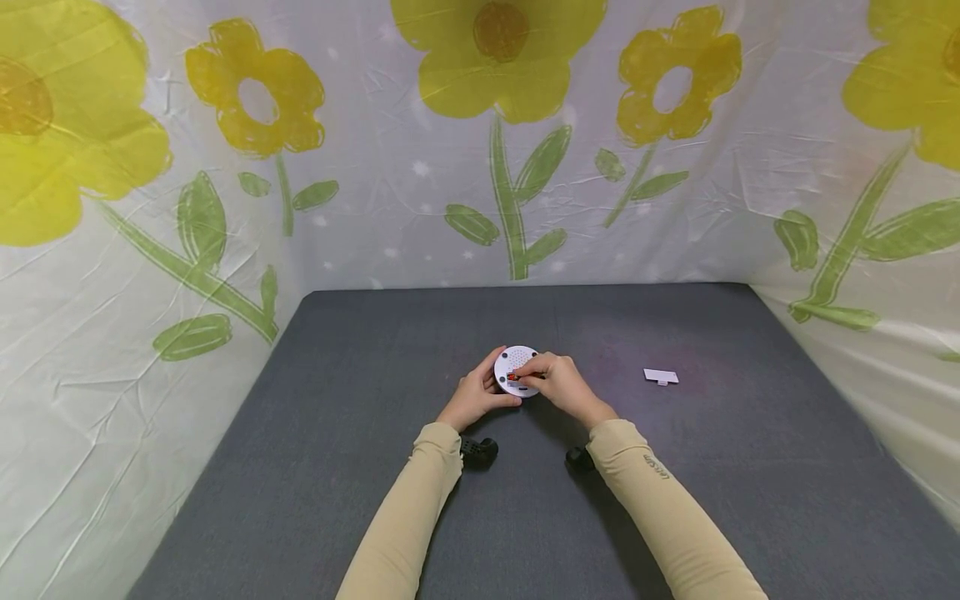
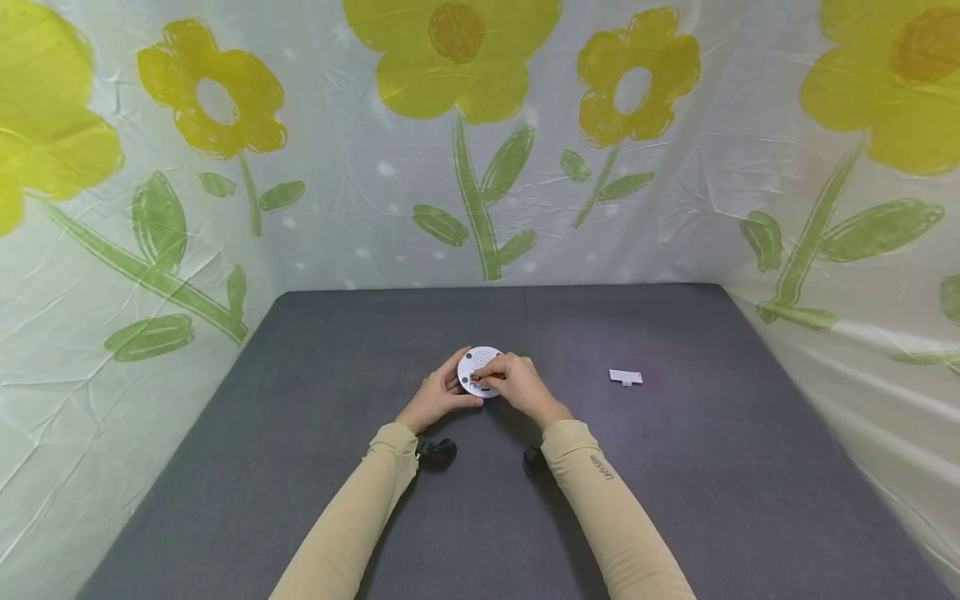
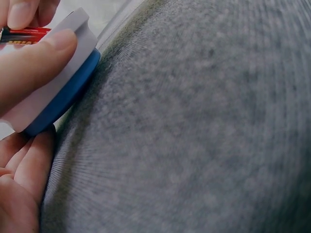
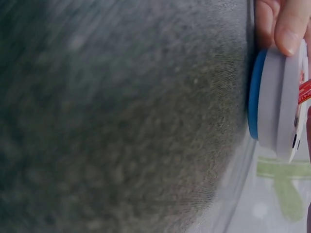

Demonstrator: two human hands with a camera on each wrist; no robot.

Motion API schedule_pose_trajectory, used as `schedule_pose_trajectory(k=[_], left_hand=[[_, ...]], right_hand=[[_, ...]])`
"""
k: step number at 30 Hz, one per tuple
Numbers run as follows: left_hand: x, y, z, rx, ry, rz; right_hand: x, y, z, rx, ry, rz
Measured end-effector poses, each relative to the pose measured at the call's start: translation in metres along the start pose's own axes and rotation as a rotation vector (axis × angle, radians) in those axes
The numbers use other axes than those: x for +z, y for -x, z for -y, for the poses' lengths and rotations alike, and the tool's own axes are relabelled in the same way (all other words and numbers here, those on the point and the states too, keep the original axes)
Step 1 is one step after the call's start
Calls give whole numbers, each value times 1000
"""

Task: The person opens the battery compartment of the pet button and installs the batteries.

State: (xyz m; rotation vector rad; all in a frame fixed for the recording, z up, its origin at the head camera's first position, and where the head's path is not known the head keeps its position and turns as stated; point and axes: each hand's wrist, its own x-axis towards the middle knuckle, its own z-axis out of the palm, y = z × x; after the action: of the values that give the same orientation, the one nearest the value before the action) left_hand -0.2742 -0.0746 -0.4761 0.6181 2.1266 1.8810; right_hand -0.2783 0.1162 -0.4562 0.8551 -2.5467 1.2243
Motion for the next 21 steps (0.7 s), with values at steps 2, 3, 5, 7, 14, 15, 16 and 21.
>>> schedule_pose_trajectory(k=[2, 3, 5, 7, 14, 15, 16, 21], left_hand=[[0, 0, 0, -4, -4, 3], [0, 0, 0, -4, -7, 4], [-1, 0, 0, -2, -14, 5], [-1, 0, -1, -2, -16, 8], [-1, 0, -1, -2, -1, 12], [0, 0, -1, -1, -1, 12], [-1, 0, -1, -2, -2, 13], [-1, -1, 1, 1, -1, 9]], right_hand=[[0, 0, 1, -36, 39, 13], [1, -1, 1, -49, 53, 20], [2, -2, 2, -76, 89, 32], [3, -4, 4, -81, 125, 46], [8, -6, 9, -9, 227, 94], [9, -6, 9, -3, 232, 98], [9, -6, 10, -1, 237, 100], [10, -5, 9, -12, 250, 91]])
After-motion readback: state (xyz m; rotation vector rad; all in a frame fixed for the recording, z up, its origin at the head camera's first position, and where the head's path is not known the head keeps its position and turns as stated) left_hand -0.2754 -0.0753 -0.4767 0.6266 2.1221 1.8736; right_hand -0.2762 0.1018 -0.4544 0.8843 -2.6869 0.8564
